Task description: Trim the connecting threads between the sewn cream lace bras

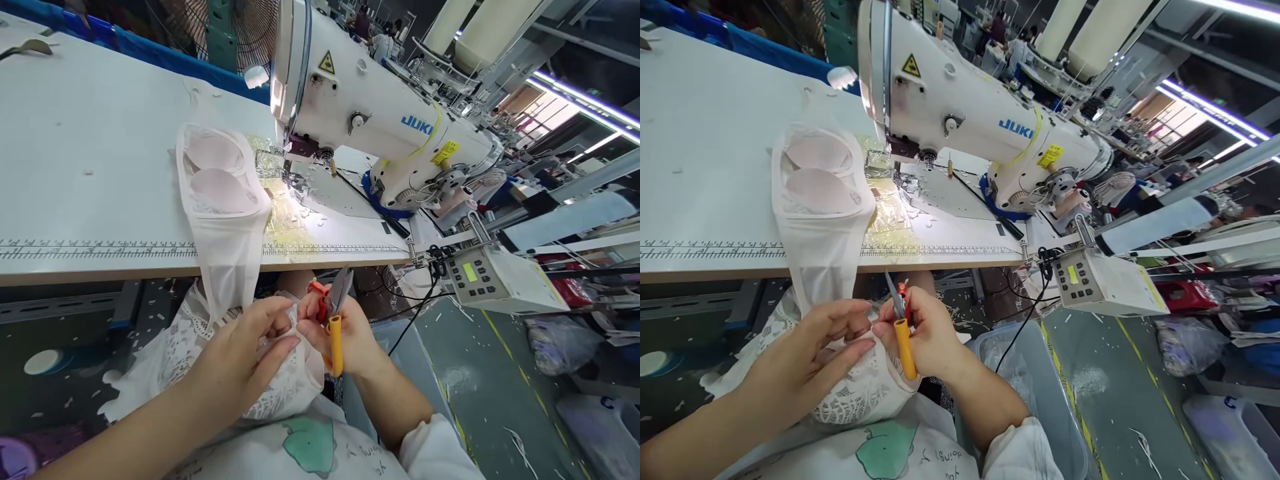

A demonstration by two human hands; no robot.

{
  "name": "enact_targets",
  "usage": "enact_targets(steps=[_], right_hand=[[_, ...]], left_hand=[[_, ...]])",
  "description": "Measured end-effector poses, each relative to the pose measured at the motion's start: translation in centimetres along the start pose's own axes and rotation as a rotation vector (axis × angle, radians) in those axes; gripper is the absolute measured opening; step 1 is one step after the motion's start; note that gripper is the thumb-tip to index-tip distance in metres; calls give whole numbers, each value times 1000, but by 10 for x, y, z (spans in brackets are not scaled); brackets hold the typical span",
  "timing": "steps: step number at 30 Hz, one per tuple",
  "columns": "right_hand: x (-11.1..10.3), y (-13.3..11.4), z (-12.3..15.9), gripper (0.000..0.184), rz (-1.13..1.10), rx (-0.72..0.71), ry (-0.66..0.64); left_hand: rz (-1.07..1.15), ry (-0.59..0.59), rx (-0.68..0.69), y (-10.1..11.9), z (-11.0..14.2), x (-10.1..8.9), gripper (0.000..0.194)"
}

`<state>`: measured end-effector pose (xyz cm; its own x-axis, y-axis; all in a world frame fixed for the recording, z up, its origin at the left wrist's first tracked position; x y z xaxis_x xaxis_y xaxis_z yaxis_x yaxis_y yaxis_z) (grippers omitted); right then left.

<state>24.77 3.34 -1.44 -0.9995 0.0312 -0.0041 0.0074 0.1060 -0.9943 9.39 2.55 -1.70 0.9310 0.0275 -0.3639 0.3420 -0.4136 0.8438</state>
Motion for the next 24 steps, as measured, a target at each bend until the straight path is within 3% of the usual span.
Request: enact_targets(steps=[4,6,11,14,19,21,24], right_hand=[[0,0,1,28,35,-25,36],[2,1,2,27,22,-35,32],[3,2,1,31,10,-23,0],[-6,2,-1,39,128,-24,-149],[-30,12,3,64,493,-78,-554],[-38,19,8,67,617,-60,-625],[-42,27,14,67,757,-42,-631]], left_hand=[[-98,24,19,-4,0,4,17],[-37,-43,-80,-4,-1,6,8],[170,-217,-415,3,-8,5,21],[230,-183,-524,3,-11,3,21],[243,-183,-604,-8,-12,0,23],[225,-207,-621,-12,-13,0,25],[194,-223,-664,-14,-15,1,27]])
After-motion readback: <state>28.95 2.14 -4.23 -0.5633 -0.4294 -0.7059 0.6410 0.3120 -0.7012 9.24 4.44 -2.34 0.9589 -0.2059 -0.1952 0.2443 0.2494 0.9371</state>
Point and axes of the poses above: each hand's wrist, its own z-axis away from the middle knuckle, its own x-axis out of the palm, y = z × x, the point moved 2 cm from there along -z, towards the middle knuckle, and after that the axes turned 14 degrees about y, right-handed, at the moved point
